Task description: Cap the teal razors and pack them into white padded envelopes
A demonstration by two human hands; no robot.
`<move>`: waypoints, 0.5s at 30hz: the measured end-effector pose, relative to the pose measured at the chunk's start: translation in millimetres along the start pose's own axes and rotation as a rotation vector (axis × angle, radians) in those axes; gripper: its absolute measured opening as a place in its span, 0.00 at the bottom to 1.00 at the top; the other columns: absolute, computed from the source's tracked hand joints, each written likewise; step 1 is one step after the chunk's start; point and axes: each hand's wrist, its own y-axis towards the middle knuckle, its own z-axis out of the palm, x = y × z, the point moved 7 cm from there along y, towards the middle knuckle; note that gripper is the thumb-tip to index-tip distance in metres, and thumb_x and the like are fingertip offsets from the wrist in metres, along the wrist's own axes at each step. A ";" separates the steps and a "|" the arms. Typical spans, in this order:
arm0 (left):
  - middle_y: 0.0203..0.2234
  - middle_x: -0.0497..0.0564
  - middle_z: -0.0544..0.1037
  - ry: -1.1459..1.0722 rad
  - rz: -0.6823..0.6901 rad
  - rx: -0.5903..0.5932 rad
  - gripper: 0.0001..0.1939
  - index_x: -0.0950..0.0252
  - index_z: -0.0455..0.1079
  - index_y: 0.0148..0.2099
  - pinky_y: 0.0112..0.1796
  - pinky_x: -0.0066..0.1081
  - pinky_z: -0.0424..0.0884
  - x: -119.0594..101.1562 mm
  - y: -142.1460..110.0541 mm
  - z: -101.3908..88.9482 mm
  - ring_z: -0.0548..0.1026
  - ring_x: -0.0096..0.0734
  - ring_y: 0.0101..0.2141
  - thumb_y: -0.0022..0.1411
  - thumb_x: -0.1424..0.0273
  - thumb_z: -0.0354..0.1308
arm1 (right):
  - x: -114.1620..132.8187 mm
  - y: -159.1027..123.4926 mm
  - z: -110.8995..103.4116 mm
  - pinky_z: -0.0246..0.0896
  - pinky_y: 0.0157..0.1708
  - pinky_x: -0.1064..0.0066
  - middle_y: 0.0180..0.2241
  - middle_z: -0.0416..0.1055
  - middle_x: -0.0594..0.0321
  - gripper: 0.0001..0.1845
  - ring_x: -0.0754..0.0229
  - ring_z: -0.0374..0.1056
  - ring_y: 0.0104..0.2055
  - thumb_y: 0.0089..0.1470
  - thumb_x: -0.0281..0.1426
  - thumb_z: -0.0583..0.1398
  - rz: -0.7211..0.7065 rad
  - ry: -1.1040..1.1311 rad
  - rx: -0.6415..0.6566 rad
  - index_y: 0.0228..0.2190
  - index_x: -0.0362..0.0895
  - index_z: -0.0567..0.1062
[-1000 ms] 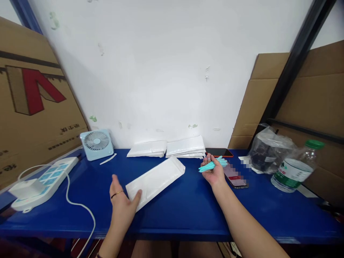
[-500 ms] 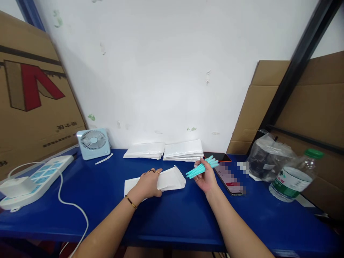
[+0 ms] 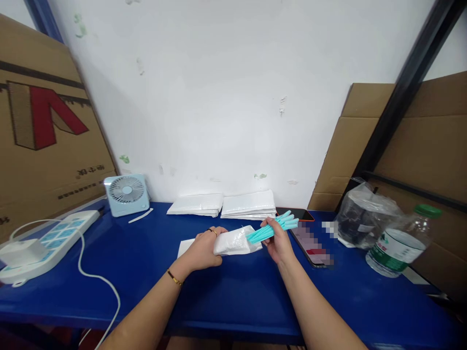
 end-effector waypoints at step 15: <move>0.44 0.52 0.69 -1.044 0.160 -0.204 0.30 0.64 0.55 0.53 0.41 0.30 0.64 -30.3 9.0 5.6 0.69 0.32 0.41 0.47 0.74 0.58 | 77.2 -14.3 104.3 0.60 0.35 0.69 0.31 0.74 0.62 0.14 0.58 0.67 0.34 0.43 0.40 0.63 -0.102 -0.554 0.299 0.30 0.43 0.77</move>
